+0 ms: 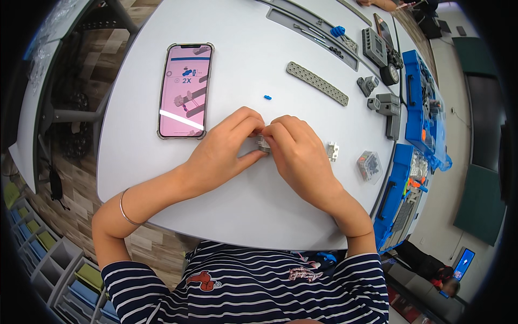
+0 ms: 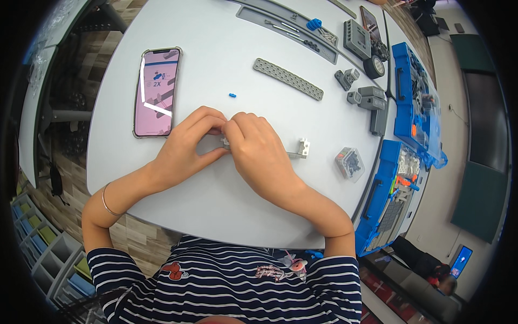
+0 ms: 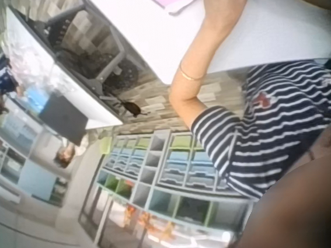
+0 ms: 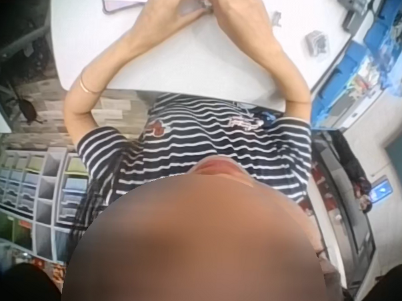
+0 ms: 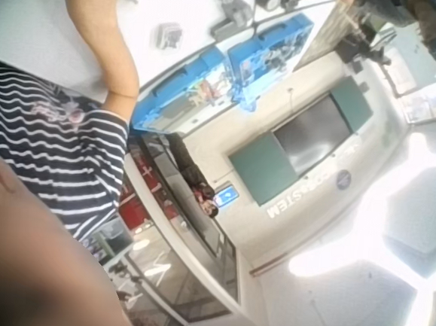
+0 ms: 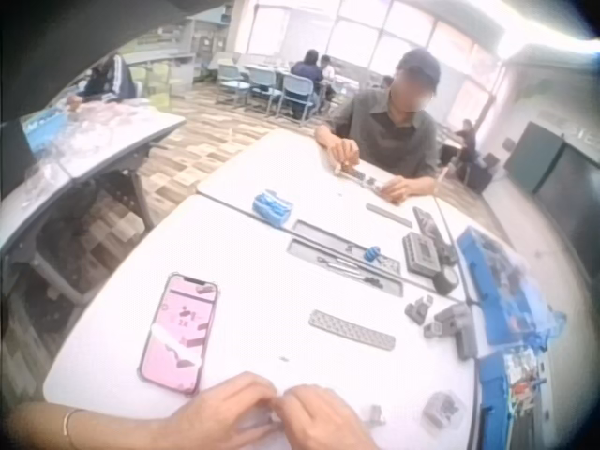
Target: The person assembles a LEGO Technic model by selecting small parts from a container and attaching them to a long grey beam. They frequently consult a smartphone displaying assembly instructions, then connect additional beams and small components to build the structure.
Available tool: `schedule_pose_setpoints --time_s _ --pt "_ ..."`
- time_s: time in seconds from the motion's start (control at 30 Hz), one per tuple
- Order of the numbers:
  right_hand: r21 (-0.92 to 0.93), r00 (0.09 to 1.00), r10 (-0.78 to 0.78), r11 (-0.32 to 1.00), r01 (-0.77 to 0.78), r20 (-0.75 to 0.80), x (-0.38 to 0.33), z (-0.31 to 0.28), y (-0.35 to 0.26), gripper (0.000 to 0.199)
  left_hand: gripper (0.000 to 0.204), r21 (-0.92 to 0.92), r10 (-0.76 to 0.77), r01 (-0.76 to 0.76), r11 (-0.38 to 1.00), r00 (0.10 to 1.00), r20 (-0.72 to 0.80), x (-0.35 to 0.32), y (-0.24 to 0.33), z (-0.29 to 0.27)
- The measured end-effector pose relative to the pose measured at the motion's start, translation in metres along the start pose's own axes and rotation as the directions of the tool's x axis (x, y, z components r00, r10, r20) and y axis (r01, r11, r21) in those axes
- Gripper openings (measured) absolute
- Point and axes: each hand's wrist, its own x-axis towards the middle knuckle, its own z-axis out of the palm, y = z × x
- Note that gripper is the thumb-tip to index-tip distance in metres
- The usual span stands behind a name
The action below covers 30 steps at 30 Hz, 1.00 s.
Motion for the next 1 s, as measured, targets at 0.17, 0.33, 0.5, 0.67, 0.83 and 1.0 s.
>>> schedule_pose_setpoints --time_s 0.17,0.33,0.5,0.67,0.83,1.0 --pt "-0.051 1.0 -0.008 0.999 0.007 -0.027 -0.001 0.003 -0.003 0.02 0.04 -0.003 0.011 -0.011 1.0 1.0 -0.004 0.001 -0.001 0.0" --pt "-0.071 0.999 0.002 0.997 -0.004 -0.037 -0.003 0.005 -0.007 0.019 0.039 0.003 0.008 -0.008 1.0 1.0 -0.003 0.0 0.0 0.0" --pt "-0.066 0.998 -0.008 0.998 0.004 -0.054 -0.004 0.006 -0.006 0.02 0.039 -0.003 0.015 -0.015 1.0 1.0 -0.01 0.001 0.001 0.0" --pt "-0.035 0.998 -0.019 0.999 0.017 -0.064 -0.002 0.004 -0.004 0.021 0.039 -0.005 0.017 -0.017 1.0 1.0 -0.005 0.001 0.0 0.0" --pt "-0.021 0.999 -0.011 1.0 0.01 -0.048 -0.002 0.001 -0.002 0.02 0.04 -0.005 0.019 -0.019 1.0 1.0 -0.003 0.001 0.0 0.0" --pt "0.073 1.0 0.017 0.997 -0.016 -0.008 0.003 -0.005 0.002 0.02 0.04 0.0 0.034 -0.034 0.999 0.999 -0.001 0.0 -0.001 -0.001"
